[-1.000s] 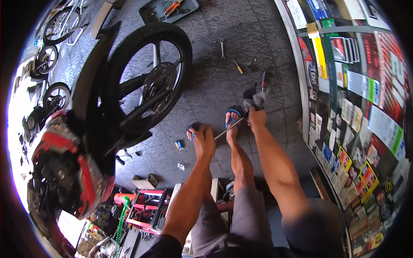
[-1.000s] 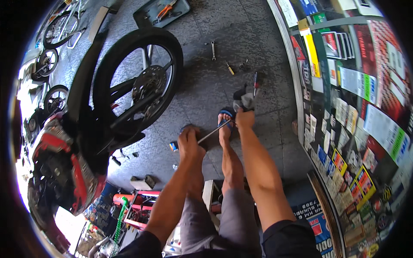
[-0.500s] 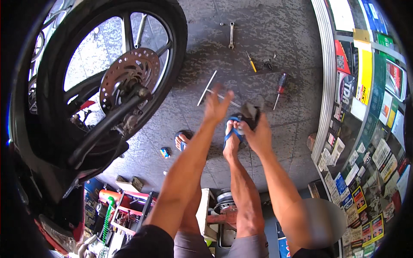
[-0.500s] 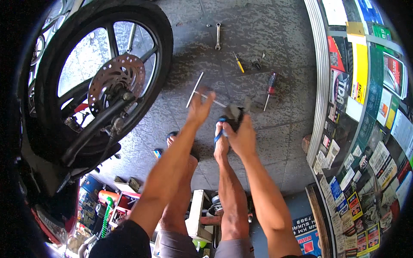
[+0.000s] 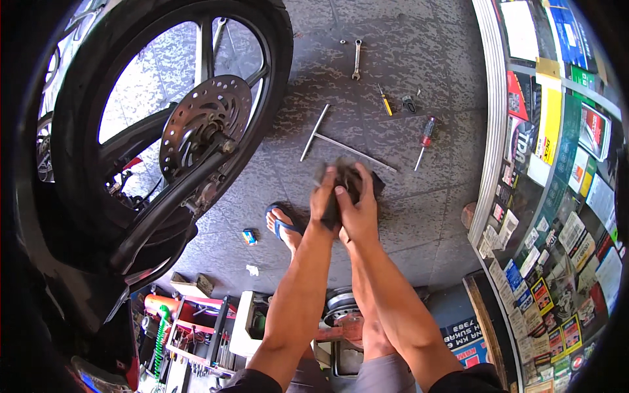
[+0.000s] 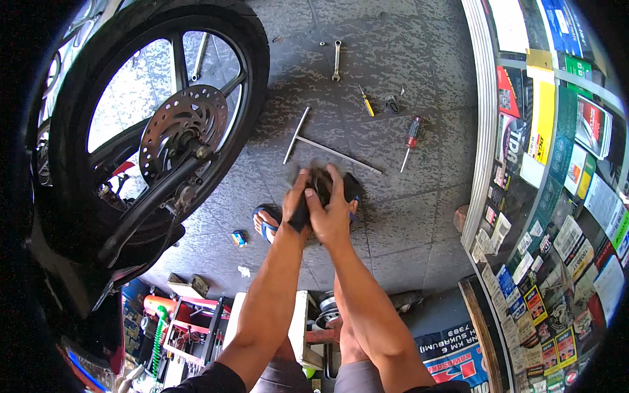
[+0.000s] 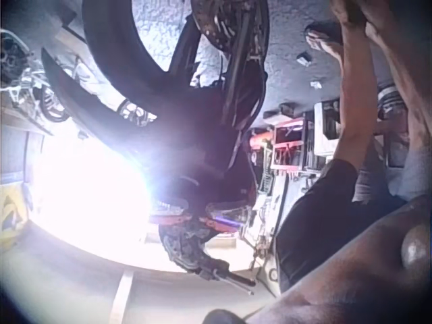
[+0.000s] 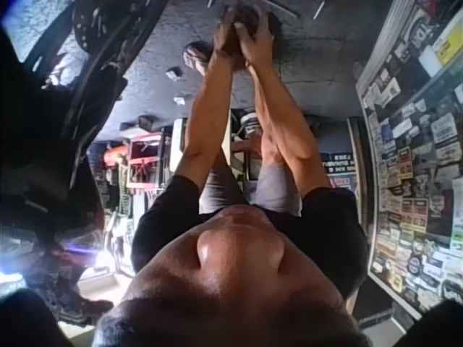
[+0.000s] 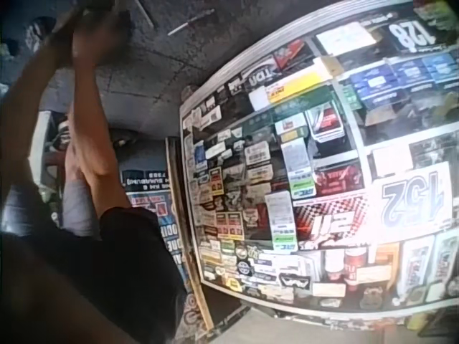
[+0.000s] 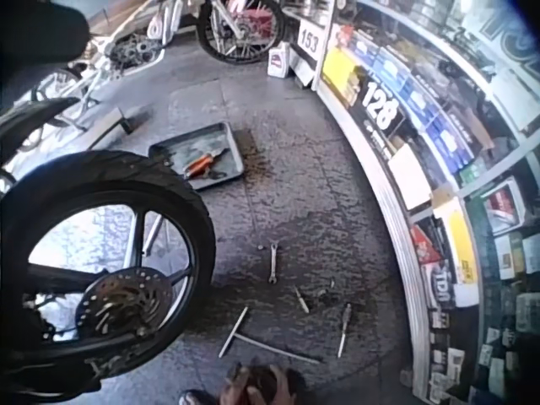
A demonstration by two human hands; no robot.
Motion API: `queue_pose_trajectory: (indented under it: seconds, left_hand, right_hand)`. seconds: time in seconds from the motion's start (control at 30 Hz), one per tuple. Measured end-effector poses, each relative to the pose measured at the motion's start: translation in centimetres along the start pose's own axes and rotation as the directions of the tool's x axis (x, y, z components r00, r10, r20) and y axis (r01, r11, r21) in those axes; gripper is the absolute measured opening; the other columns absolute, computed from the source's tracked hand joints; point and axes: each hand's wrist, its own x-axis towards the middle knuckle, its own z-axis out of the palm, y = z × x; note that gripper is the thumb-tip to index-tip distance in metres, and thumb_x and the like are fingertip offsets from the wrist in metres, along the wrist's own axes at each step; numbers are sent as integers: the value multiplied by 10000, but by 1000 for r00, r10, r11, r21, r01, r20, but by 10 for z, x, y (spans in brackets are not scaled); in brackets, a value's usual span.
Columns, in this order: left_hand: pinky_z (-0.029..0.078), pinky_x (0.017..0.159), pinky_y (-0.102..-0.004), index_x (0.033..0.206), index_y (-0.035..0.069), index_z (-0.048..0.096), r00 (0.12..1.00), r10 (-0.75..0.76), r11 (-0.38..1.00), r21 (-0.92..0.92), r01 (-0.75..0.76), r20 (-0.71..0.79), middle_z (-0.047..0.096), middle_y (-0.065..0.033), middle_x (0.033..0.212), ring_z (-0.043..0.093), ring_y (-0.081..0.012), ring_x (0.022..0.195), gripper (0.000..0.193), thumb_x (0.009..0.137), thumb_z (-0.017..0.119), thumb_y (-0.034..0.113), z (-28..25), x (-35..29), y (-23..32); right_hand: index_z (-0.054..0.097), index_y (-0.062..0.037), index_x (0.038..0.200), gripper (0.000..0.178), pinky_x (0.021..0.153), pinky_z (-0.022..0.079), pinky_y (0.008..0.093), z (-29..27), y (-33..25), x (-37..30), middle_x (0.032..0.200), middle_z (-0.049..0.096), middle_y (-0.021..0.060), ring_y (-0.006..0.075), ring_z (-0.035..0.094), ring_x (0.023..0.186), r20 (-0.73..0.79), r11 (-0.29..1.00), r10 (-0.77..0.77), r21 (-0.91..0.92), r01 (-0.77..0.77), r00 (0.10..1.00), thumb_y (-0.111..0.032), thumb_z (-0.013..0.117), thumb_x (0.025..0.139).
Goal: The person adds brake fluid to the reservoir on the handlebar of a motorcycle and uses a cloth to wipe the area.
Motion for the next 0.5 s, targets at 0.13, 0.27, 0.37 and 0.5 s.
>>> queue_pose_trajectory:
  seconds: [0.13,0.27,0.37,0.5]
  left_hand:
    - [525,741,-343,1101,-14,682,995,87,942,329,-65,-53,698,-93,961,664,-212,850,394,937,682,344,-18,24,-21]
    - [509,625,-384,942,-66,712,908,347,730,675,-106,-233,712,-119,810,652,-206,708,496,883,728,427,-36,49,-34]
    - [527,643,-417,932,-82,719,890,377,851,476,-223,-257,714,-227,783,696,-270,713,604,875,692,519,-68,61,-35]
    - [526,711,-468,929,-89,712,803,505,524,852,6,-316,700,-295,832,719,-399,809,545,890,666,454,-95,66,-4]
  right_hand:
    - [540,-2,1325,445,1036,431,421,-7,-7,5,1217,635,263,359,615,1182,115,996,-73,-45,78,991,-324,477,1025]
    - [638,-19,1130,398,868,504,506,-3,-5,5,937,685,290,463,672,930,60,817,81,-576,-32,995,-368,493,1003]
    - [679,-59,940,344,719,534,509,22,-22,22,819,697,230,435,683,828,166,459,209,-887,53,964,-384,567,949]
    - [684,-80,877,208,658,526,451,16,-25,122,778,689,151,364,660,707,383,395,-399,-749,533,833,-287,658,886]
